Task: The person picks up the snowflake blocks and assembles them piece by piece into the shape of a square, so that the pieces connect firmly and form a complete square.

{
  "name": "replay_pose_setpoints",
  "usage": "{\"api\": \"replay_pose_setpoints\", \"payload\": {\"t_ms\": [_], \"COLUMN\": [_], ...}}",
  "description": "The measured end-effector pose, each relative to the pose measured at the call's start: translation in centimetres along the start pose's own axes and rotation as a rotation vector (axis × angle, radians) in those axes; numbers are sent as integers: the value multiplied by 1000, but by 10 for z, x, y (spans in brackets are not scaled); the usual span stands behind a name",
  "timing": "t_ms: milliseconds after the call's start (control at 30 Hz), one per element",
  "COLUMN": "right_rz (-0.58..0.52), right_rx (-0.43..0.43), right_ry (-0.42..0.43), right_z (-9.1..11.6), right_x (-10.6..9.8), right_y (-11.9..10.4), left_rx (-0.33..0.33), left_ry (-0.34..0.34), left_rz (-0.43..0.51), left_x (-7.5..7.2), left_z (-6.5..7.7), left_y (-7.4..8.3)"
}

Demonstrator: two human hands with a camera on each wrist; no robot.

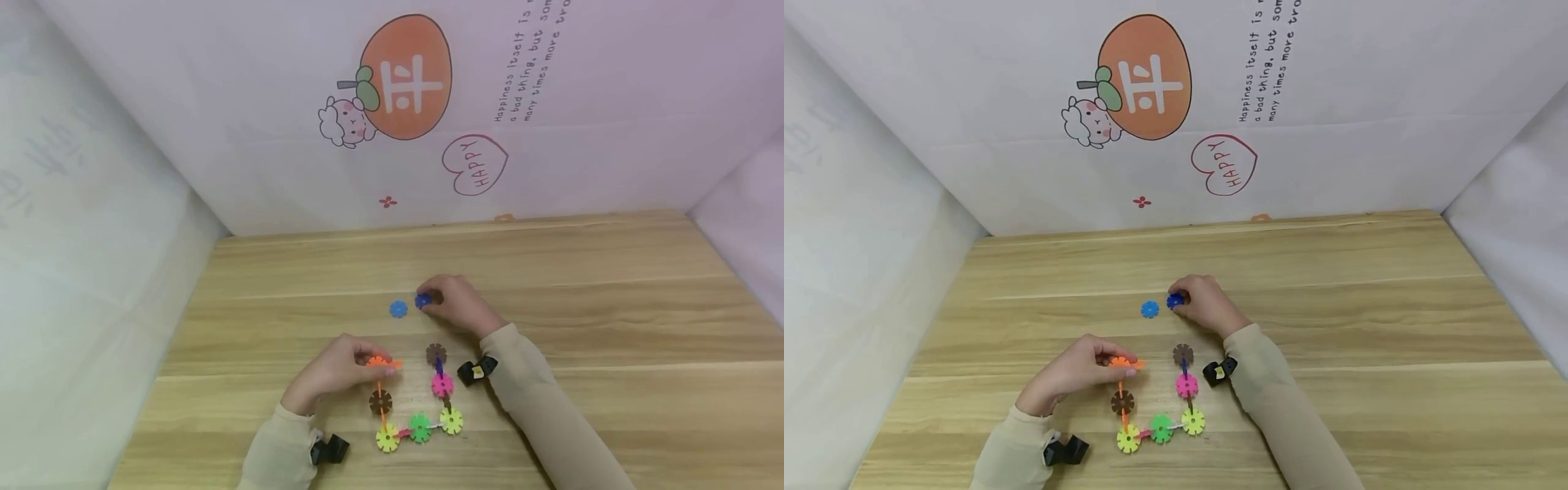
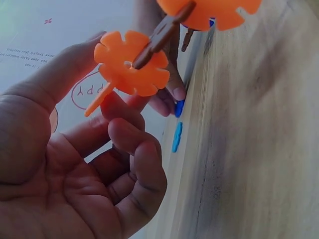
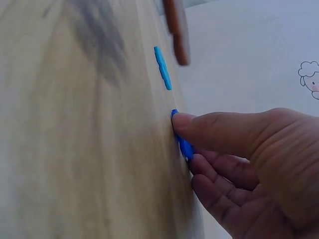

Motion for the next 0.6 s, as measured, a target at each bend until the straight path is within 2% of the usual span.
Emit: {"api": "replay_pose_setpoints", "payload": {"t_ms": [200,600], "right_rz": [-4,-40], "right_rx": [9,17], "right_ry": [-9,-9], "right_z": [3,20], "right_x": [-3,-15], "right_y": [1,11], "left_rx": [37,32], "left_ry": [-34,-44], "left_rz": [15,66], "left_x": [-1,6], "left_z": [2,7], "left_y": [4,8]}}
Point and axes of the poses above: each hand's wrist, its own z-axis away from the middle knuckle, its own x-axis out of the palm, y = z × x, the point moved 4 cm from there along -z, towards the middle knuckle, and after that the axes turned 14 degrees about y, right-handed, at the moved point
